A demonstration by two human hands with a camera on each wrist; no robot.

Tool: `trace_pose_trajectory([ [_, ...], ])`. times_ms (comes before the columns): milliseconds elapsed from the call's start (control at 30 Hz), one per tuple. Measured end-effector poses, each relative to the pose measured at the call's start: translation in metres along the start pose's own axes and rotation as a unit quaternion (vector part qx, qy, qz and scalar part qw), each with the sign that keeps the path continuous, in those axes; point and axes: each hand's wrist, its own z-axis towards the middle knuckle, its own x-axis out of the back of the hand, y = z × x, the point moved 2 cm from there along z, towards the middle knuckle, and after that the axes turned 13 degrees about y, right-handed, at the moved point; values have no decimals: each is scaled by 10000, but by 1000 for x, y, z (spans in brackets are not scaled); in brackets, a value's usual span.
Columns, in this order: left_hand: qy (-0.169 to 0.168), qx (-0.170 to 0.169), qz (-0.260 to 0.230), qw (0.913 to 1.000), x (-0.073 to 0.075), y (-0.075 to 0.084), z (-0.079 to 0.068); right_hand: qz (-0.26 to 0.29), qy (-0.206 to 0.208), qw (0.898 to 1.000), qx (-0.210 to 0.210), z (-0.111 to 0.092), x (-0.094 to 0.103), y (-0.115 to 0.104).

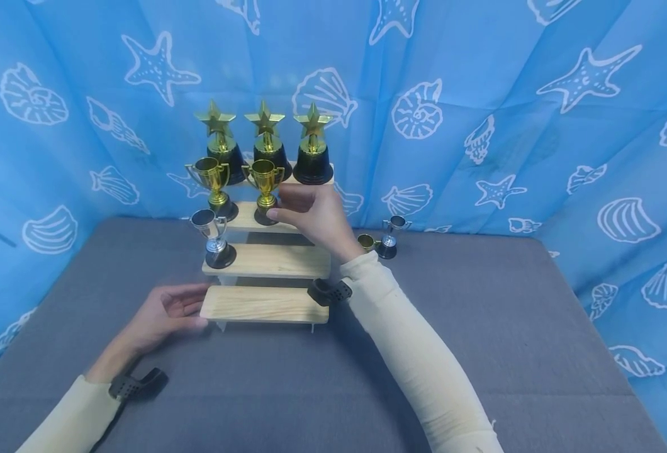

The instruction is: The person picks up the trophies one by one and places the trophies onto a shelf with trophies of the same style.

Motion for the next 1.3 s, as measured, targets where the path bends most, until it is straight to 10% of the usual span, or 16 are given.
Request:
trace_pose_trajectory([
  [1300, 4, -15, -28, 10000, 0, -1, -1, -61, 1059, 9943, -123, -63, 78, 17],
])
